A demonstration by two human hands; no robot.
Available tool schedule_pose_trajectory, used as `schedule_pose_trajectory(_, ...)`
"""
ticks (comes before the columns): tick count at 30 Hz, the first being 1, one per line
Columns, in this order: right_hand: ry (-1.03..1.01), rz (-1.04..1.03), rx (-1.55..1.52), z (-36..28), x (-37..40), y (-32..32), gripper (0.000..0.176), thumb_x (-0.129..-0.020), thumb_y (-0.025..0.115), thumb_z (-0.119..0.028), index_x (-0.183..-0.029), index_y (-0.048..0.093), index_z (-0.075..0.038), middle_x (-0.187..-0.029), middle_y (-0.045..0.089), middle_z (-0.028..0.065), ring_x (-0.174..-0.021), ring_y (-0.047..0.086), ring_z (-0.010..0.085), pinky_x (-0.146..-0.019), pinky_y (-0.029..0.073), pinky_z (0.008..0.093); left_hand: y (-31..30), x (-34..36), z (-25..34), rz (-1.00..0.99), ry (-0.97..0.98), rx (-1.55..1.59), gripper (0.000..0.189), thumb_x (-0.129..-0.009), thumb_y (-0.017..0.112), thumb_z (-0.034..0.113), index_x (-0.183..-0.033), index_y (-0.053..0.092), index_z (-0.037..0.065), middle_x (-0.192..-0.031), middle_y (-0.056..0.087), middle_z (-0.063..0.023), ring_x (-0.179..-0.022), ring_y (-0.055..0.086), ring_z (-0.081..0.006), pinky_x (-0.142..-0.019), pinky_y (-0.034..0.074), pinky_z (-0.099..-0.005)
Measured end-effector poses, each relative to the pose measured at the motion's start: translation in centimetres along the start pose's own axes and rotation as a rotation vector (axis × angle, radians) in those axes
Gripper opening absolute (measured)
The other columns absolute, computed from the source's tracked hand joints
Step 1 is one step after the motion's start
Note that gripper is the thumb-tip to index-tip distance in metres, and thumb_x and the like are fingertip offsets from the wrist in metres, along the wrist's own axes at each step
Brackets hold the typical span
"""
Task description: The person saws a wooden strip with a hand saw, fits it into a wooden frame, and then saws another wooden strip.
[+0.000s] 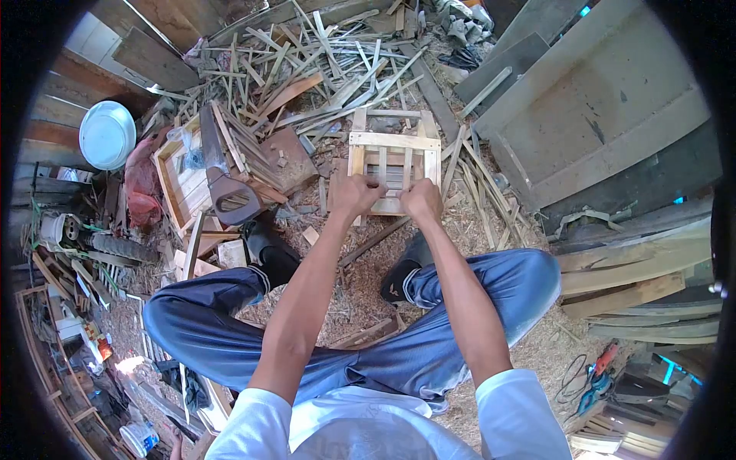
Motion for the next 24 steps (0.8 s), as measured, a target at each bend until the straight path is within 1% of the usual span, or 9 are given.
schedule_pose_trajectory(3, 0.007, 0.008, 0.021, 0.1, -0.1, 0.0, 0.03, -0.072, 0.074, -0.027, -0.092, 0.073, -0.003, -0.097, 0.07, 0.0212, -0.095, 0.067, 0.0361, -0.083, 0.053, 0.0442, -0.2, 0.2, 0.1, -0.003, -0.004, -0.007, 0.045, -0.075, 0.067, 0.051, -0.103, 0.074, 0.016, -0.089, 0.072, -0.0156, -0.085, 0.07, -0.0289, -0.082, 0.054, -0.0392)
schedule_pose_trajectory(5, 0.047, -0.016, 0.06, 0.2, -0.2, 0.1, 0.028, -0.073, 0.077, -0.029, -0.092, 0.074, -0.01, -0.093, 0.071, 0.0169, -0.091, 0.068, 0.0334, -0.08, 0.053, 0.041, -0.4, 0.4, 0.3, -0.032, -0.031, 0.019, 0.046, -0.074, 0.068, 0.05, -0.103, 0.074, 0.015, -0.088, 0.072, -0.0155, -0.082, 0.07, -0.0282, -0.081, 0.054, -0.0382)
schedule_pose_trajectory(6, 0.049, -0.017, 0.059, 0.3, -0.2, 0.2, 0.028, -0.073, 0.077, -0.029, -0.092, 0.074, -0.01, -0.093, 0.071, 0.0169, -0.091, 0.068, 0.0334, -0.08, 0.053, 0.041, -0.5, 0.5, 0.3, -0.033, -0.032, 0.017, 0.046, -0.074, 0.068, 0.05, -0.103, 0.074, 0.015, -0.088, 0.072, -0.0155, -0.082, 0.07, -0.0282, -0.081, 0.054, -0.0382)
schedule_pose_trajectory(8, 0.033, -0.026, 0.022, 0.4, -0.3, 0.3, 0.032, -0.073, 0.076, -0.031, -0.098, 0.073, -0.012, -0.096, 0.071, 0.0161, -0.093, 0.067, 0.033, -0.082, 0.052, 0.0406, -0.5, 0.7, 0.6, -0.025, -0.016, 0.029, 0.046, -0.074, 0.069, 0.05, -0.102, 0.074, 0.014, -0.087, 0.072, -0.0151, -0.08, 0.07, -0.0273, -0.079, 0.054, -0.0372)
schedule_pose_trajectory(12, 0.011, -0.02, -0.021, -0.1, 0.6, -0.3, 0.035, -0.073, 0.075, -0.031, -0.104, 0.071, -0.013, -0.098, 0.071, 0.0156, -0.096, 0.067, 0.0329, -0.084, 0.052, 0.0409, -0.2, 0.6, 0.6, -0.004, -0.011, 0.046, 0.046, -0.074, 0.069, 0.05, -0.101, 0.074, 0.013, -0.086, 0.072, -0.0144, -0.078, 0.071, -0.0261, -0.077, 0.055, -0.0365)
schedule_pose_trajectory(14, -0.005, -0.022, -0.021, 0.0, 0.4, -0.1, 0.037, -0.073, 0.075, -0.031, -0.105, 0.071, -0.014, -0.1, 0.07, 0.0151, -0.097, 0.067, 0.0329, -0.085, 0.051, 0.0413, 0.2, -0.1, 0.0, 0.039, 0.04, 0.047, 0.044, -0.078, 0.068, 0.042, -0.108, 0.072, 0.01, -0.075, 0.071, -0.0125, -0.06, 0.069, -0.0201, -0.066, 0.054, -0.0332)
schedule_pose_trajectory(18, -0.004, -0.025, -0.016, -0.2, 0.5, -0.3, 0.038, -0.073, 0.074, -0.031, -0.106, 0.07, -0.013, -0.101, 0.07, 0.0156, -0.098, 0.066, 0.0331, -0.086, 0.051, 0.0416, -0.8, 0.8, 1.0, 0.026, 0.044, 0.037, 0.043, -0.078, 0.069, 0.037, -0.11, 0.071, 0.008, -0.077, 0.071, -0.0142, -0.061, 0.069, -0.0209, -0.067, 0.055, -0.0341)
schedule_pose_trajectory(20, -0.004, -0.018, -0.005, -0.2, 0.5, -0.3, 0.04, -0.073, 0.074, -0.031, -0.107, 0.069, -0.011, -0.102, 0.07, 0.0163, -0.099, 0.066, 0.0335, -0.086, 0.051, 0.0418, -0.7, 0.8, 1.1, 0.007, 0.033, 0.074, 0.041, -0.079, 0.07, 0.035, -0.109, 0.071, 0.006, -0.078, 0.071, -0.0157, -0.062, 0.07, -0.0213, -0.068, 0.055, -0.0342)
schedule_pose_trajectory(24, -0.028, -0.016, -0.011, -0.4, 0.8, -0.5, 0.041, -0.073, 0.075, -0.031, -0.108, 0.069, -0.009, -0.102, 0.069, 0.0175, -0.098, 0.066, 0.0341, -0.086, 0.051, 0.0421, -0.6, 0.7, 1.0, 0.023, 0.064, 0.055, 0.042, -0.08, 0.069, 0.036, -0.107, 0.071, 0.004, -0.079, 0.071, -0.0165, -0.063, 0.07, -0.0216, -0.068, 0.055, -0.0342)
Point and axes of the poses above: each hand's wrist, its own x-axis away from the middle knuckle, its own y-axis out of the palm, z = x × y, the point moved 3 cm from there along -x, towards the middle knuckle
